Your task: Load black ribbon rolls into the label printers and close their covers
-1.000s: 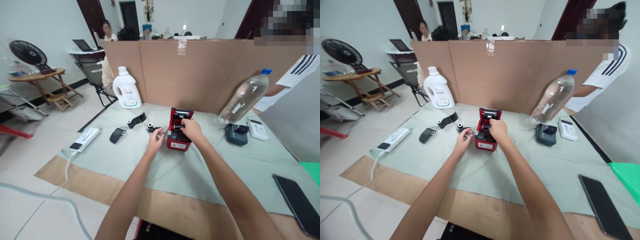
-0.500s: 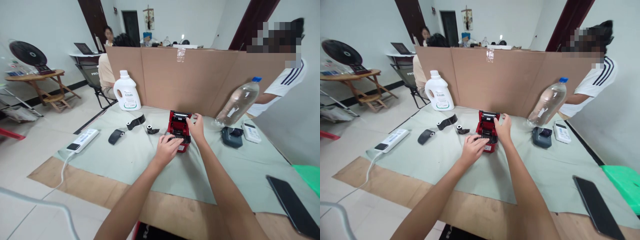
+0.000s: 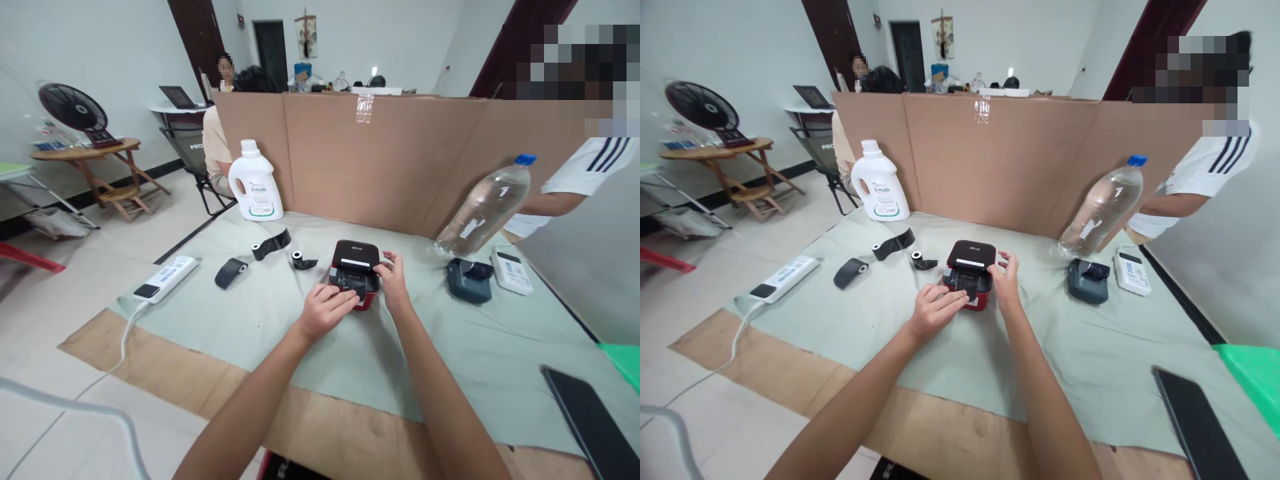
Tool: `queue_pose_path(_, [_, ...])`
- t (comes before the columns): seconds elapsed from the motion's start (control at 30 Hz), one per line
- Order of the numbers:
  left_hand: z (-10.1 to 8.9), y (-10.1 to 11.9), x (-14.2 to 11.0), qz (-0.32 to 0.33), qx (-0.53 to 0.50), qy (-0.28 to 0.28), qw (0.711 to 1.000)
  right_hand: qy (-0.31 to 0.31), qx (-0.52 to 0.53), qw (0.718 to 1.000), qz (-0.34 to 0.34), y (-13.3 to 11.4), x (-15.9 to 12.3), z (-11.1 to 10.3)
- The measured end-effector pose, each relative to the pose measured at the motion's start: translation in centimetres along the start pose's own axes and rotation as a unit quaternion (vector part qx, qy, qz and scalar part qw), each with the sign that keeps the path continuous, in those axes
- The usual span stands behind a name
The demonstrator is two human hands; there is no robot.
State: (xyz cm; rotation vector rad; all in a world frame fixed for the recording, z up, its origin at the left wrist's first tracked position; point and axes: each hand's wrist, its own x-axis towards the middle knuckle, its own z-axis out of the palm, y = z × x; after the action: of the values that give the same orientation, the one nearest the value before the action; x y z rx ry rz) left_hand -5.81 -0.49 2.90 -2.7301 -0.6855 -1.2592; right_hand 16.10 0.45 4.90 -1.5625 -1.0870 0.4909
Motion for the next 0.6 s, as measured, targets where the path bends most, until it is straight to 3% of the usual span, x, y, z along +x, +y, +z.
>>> queue_pose_path(0.13, [0.1,0.1,0.5,-0.062,0.028,0.051,0.996,-0.015,0.141,0.985,0.100,0.7,-1.5,1.0])
queue_pose_path(0.2, [0.2,-0.1,0.9,-0.128,0.020,0.063,0.990,-0.023,0.178,0.977,0.112,0.7,-2.0,1.3])
queue_pose_path(0.3, [0.2,-0.5,1.2,-0.194,-0.005,0.025,0.981,-0.025,0.214,0.972,0.098,0.4,-2.4,1.5])
queue_pose_path(0.4, [0.1,-0.6,1.5,-0.203,-0.005,-0.008,0.979,-0.018,0.225,0.971,0.077,0.0,-2.7,1.5])
queue_pose_path(0.6, [0.6,-0.3,1.0,-0.217,-0.007,-0.001,0.976,-0.004,0.236,0.967,0.098,0.6,-3.1,1.6])
